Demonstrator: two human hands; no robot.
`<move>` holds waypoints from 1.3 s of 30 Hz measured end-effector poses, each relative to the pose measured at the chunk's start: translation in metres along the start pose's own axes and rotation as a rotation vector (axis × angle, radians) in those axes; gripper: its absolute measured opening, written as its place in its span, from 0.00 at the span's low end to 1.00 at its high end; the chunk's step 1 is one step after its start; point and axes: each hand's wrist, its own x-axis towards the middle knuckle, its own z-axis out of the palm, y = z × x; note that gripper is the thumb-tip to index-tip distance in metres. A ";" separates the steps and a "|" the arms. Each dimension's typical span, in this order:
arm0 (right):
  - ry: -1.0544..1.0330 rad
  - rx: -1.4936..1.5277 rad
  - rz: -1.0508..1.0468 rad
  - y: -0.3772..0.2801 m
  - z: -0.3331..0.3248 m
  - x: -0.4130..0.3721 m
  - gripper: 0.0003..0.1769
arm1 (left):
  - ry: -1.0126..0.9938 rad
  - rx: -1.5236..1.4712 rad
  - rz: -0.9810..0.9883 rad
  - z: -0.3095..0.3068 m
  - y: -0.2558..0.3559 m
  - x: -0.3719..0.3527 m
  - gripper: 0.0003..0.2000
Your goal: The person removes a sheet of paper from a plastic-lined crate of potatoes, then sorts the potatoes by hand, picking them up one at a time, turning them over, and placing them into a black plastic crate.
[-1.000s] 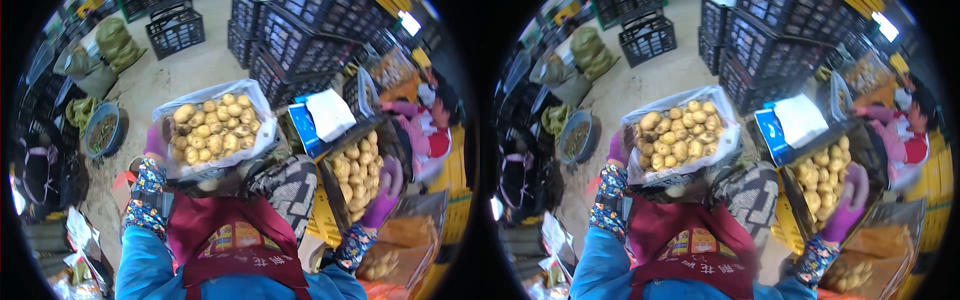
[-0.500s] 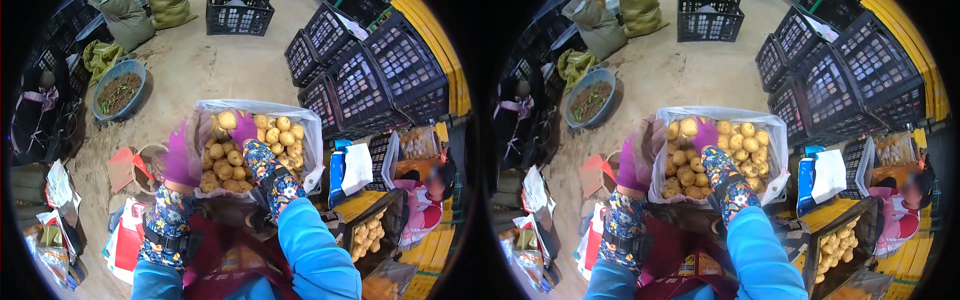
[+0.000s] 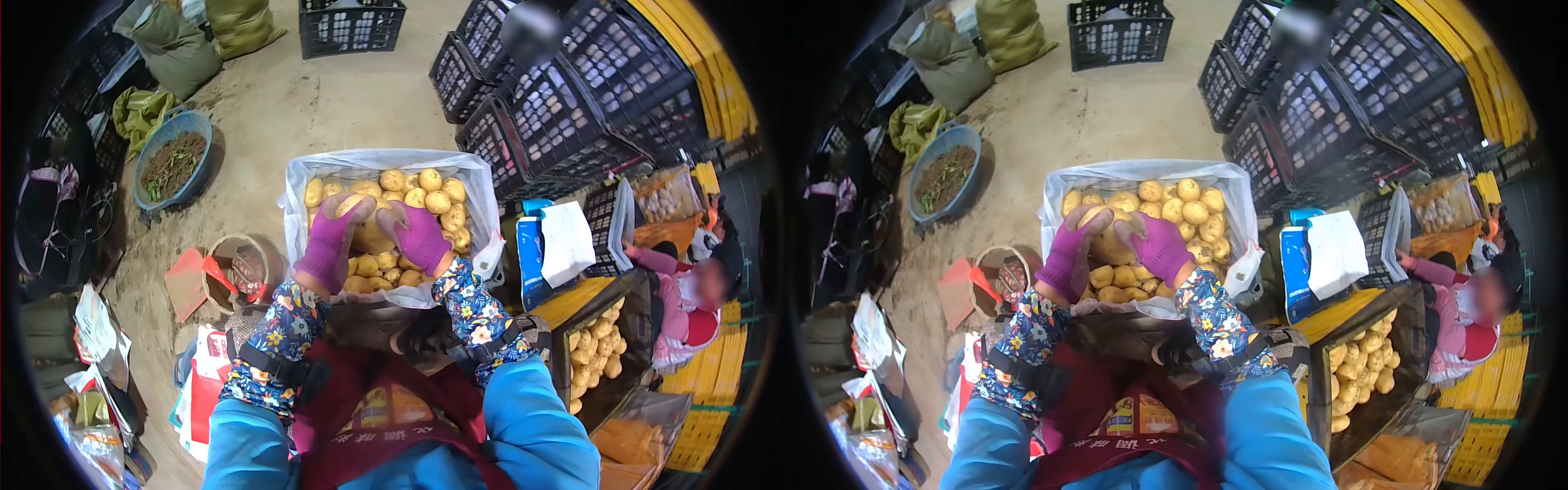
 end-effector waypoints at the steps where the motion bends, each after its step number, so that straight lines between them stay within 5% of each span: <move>1: -0.042 0.014 0.087 -0.014 -0.011 -0.008 0.25 | -0.047 0.034 0.113 0.004 0.000 -0.001 0.20; 3: 0.011 0.010 0.157 -0.004 -0.025 -0.015 0.23 | 0.014 -0.185 -0.109 0.020 0.001 -0.001 0.20; 5: 0.194 -0.018 0.125 0.064 -0.024 -0.009 0.22 | -0.035 0.349 0.380 0.012 -0.025 -0.002 0.20; 7: 0.155 0.042 0.199 0.060 -0.029 -0.003 0.26 | 0.076 0.800 0.877 0.012 -0.016 0.000 0.21; 9: 0.344 0.262 0.168 0.055 -0.022 -0.006 0.34 | 0.013 0.473 0.541 0.016 -0.008 -0.009 0.23; 10: 0.255 0.480 0.166 0.016 -0.038 -0.017 0.47 | -0.016 0.309 0.380 0.019 0.000 -0.009 0.23; 13: 0.053 0.519 -0.150 -0.005 -0.027 -0.024 0.48 | -0.109 -0.189 -0.113 0.033 0.019 -0.009 0.26; 14: 0.089 0.164 -0.312 -0.015 -0.022 -0.024 0.47 | -0.143 -0.355 -0.282 0.035 0.021 -0.008 0.27; 17: 0.113 0.290 -0.242 -0.016 -0.023 -0.021 0.40 | -0.152 -0.317 -0.424 0.022 -0.004 0.005 0.27; 21: 0.175 1.164 0.120 -0.038 -0.065 -0.061 0.28 | -0.198 -0.376 -0.391 0.011 -0.004 0.009 0.21; 26: 0.625 0.954 -0.124 -0.028 -0.194 -0.238 0.33 | -0.330 -0.073 -0.011 -0.004 -0.039 0.031 0.27; 29: 0.940 0.661 -0.169 -0.038 -0.260 -0.379 0.31 | -0.285 -0.205 -0.340 0.016 -0.018 0.026 0.32; 31: 1.209 0.129 0.146 -0.026 -0.284 -0.477 0.29 | -0.289 -0.069 -0.298 0.034 -0.010 0.011 0.33; 32: 1.362 0.329 0.401 -0.037 -0.284 -0.505 0.28 | -0.303 -0.070 -0.280 0.033 -0.022 0.012 0.33; 34: 1.221 -0.120 0.572 0.030 -0.294 -0.583 0.32 | -0.365 0.005 -0.219 0.018 -0.049 0.025 0.32; 37: 0.749 -0.483 0.936 0.066 -0.275 -0.618 0.35 | -0.495 0.925 0.408 -0.003 -0.057 0.021 0.30; 38: 0.658 -0.612 1.074 0.062 -0.273 -0.604 0.34 | -0.465 0.824 0.346 -0.008 -0.055 0.021 0.28; 39: 0.839 -0.600 0.993 0.085 -0.274 -0.600 0.32 | -0.430 0.569 0.180 -0.007 -0.052 0.023 0.26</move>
